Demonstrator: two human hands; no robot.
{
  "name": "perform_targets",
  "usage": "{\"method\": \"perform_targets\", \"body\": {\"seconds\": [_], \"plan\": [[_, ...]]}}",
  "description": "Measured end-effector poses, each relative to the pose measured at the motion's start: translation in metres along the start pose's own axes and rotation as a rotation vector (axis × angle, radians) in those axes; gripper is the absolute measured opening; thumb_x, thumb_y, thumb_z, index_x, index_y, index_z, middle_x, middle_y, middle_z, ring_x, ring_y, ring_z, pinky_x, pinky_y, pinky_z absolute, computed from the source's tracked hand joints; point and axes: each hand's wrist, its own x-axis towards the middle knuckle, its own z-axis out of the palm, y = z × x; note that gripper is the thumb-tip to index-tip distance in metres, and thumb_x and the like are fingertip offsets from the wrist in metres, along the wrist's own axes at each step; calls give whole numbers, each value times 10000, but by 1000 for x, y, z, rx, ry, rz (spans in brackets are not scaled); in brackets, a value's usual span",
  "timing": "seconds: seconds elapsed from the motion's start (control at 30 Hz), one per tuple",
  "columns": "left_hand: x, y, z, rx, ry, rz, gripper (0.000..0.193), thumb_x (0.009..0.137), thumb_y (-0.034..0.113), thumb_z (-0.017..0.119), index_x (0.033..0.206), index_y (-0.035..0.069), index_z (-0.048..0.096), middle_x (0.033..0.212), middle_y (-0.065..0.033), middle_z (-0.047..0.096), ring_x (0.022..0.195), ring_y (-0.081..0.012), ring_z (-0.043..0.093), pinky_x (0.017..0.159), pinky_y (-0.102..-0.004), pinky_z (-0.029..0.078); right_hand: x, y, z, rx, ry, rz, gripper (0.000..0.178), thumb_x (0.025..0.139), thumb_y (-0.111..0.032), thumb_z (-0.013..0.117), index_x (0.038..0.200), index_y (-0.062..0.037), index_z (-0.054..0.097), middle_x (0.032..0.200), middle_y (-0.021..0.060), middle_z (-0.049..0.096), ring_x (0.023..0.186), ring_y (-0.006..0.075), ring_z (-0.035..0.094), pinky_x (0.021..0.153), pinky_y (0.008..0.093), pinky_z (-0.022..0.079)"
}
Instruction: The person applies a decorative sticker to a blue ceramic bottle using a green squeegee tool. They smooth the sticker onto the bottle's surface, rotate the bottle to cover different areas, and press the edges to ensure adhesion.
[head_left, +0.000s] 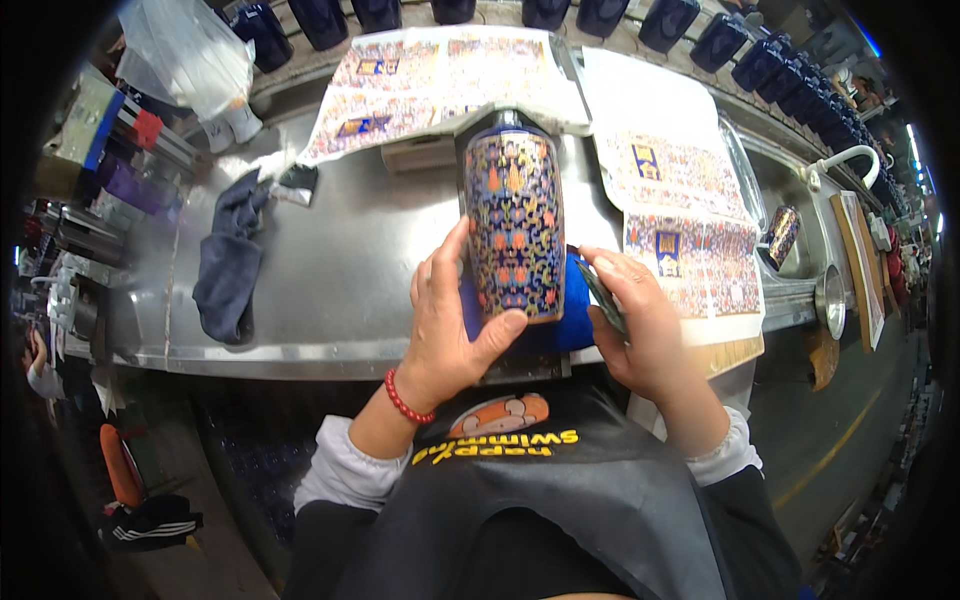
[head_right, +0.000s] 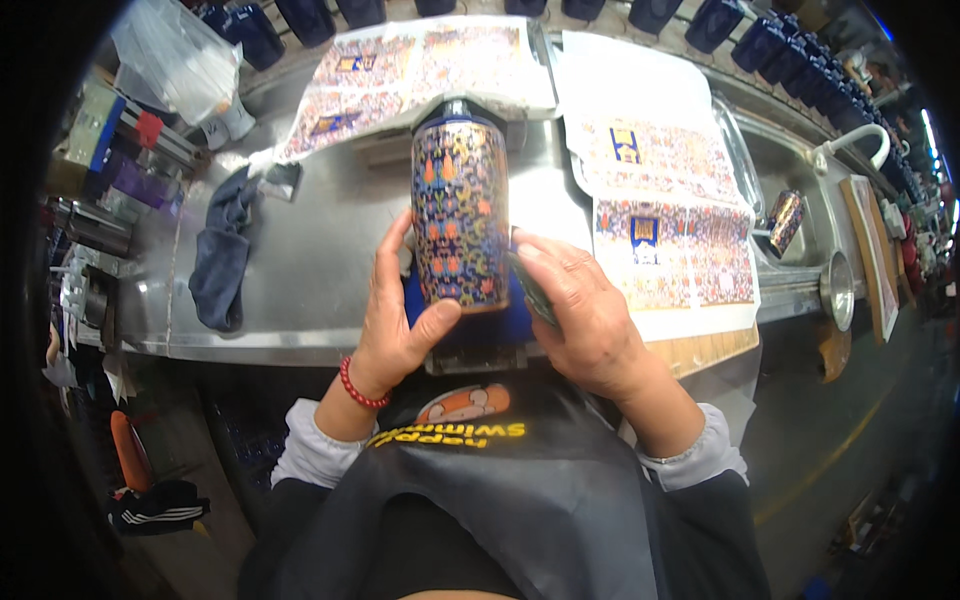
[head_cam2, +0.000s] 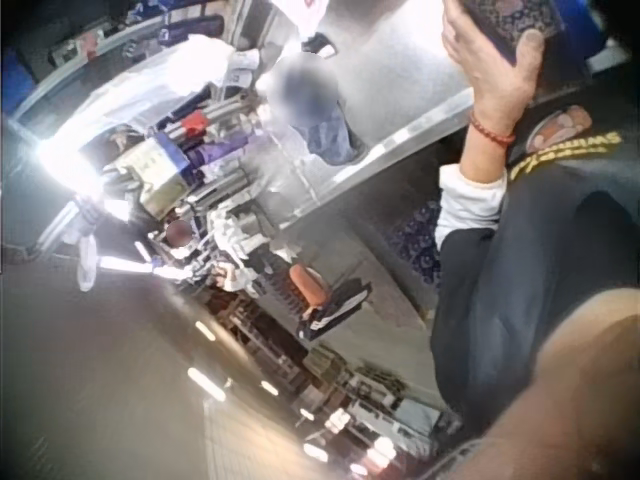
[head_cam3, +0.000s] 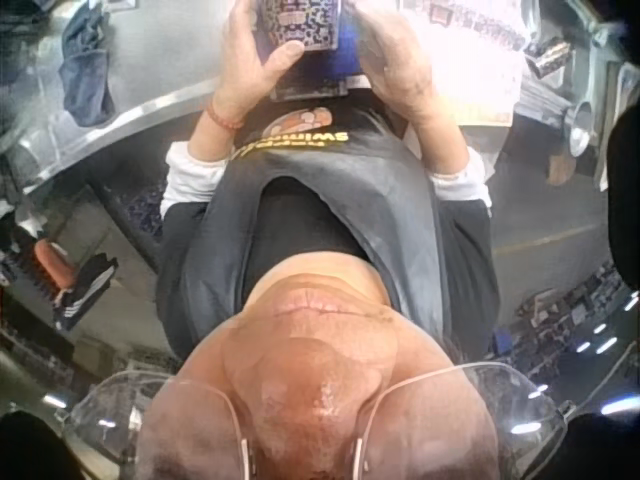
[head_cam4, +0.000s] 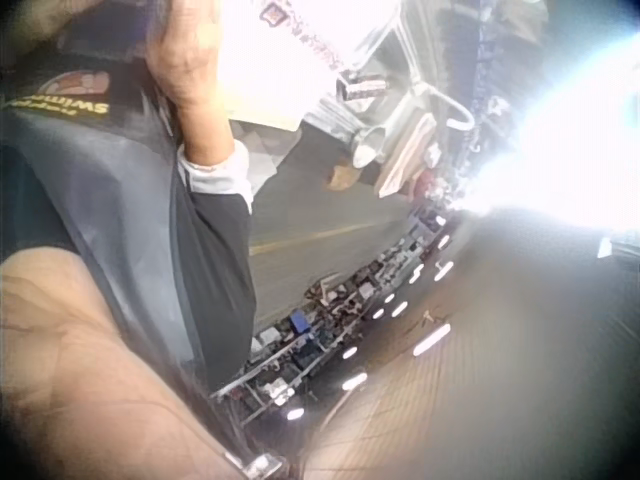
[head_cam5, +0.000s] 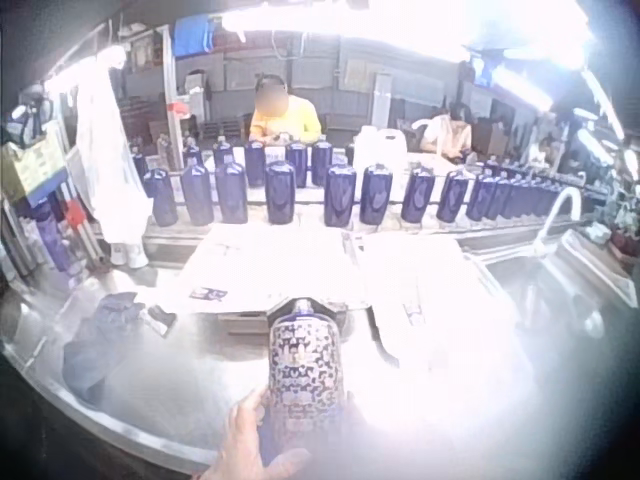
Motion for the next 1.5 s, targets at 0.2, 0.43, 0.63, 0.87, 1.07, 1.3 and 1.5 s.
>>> {"method": "perform_targets", "body": {"seconds": [0.2,0.43,0.63,0.87,1.07,1.3,1.5], "plan": [[-2,0,1,-20,-6,-6,1001,909,616,650,1545,-53,260,1467,-260,427,1349,-390,405,1162,-514,235,68,3,-23,170,-391,98,288,893,-94,725,1149,-20,616,942,136,726,848,273,724,755,354,566],[-9,-1,-3,290,-9,216,1168,901,829,402,1598,-70,137,1570,-326,311,1485,-467,251,1190,-635,32,99,28,-5,458,38,418,293,963,-197,719,1164,-23,595,908,68,701,800,133,679,689,283,550],[12,-1,-10,385,-40,326,1183,858,870,405,1599,-35,231,1567,-269,385,1491,-463,256,1180,-648,23,58,38,11,646,46,609,285,981,-218,707,1160,-29,593,951,20,666,855,71,605,760,243,514],[18,6,-7,440,-20,355,1134,852,865,421,1565,-14,347,1538,-240,440,1473,-424,300,1182,-650,31,65,33,13,623,58,640,296,988,-221,695,1177,-22,587,972,23,659,882,79,599,789,251,508],[13,15,-11,521,-27,470,1093,878,864,382,1543,-3,390,1502,-248,477,1482,-415,275,1206,-628,13,62,35,13,579,55,626,283,990,-209,687,1168,-16,582,980,45,669,887,92,608,791,264,512],[32,37,-15,696,-131,401,1010,891,866,293,1468,74,542,1431,-161,576,1480,-387,256,1196,-650,-58,64,32,10,505,20,667,317,980,-217,695,1202,-25,576,991,32,646,914,97,589,814,269,500],[41,55,-9,704,-114,268,1037,822,829,449,1492,39,504,1401,-272,516,1439,-430,319,1137,-726,17,63,32,12,467,41,677,294,970,-184,692,1179,-11,580,947,36,650,859,95,587,763,268,497]]}}
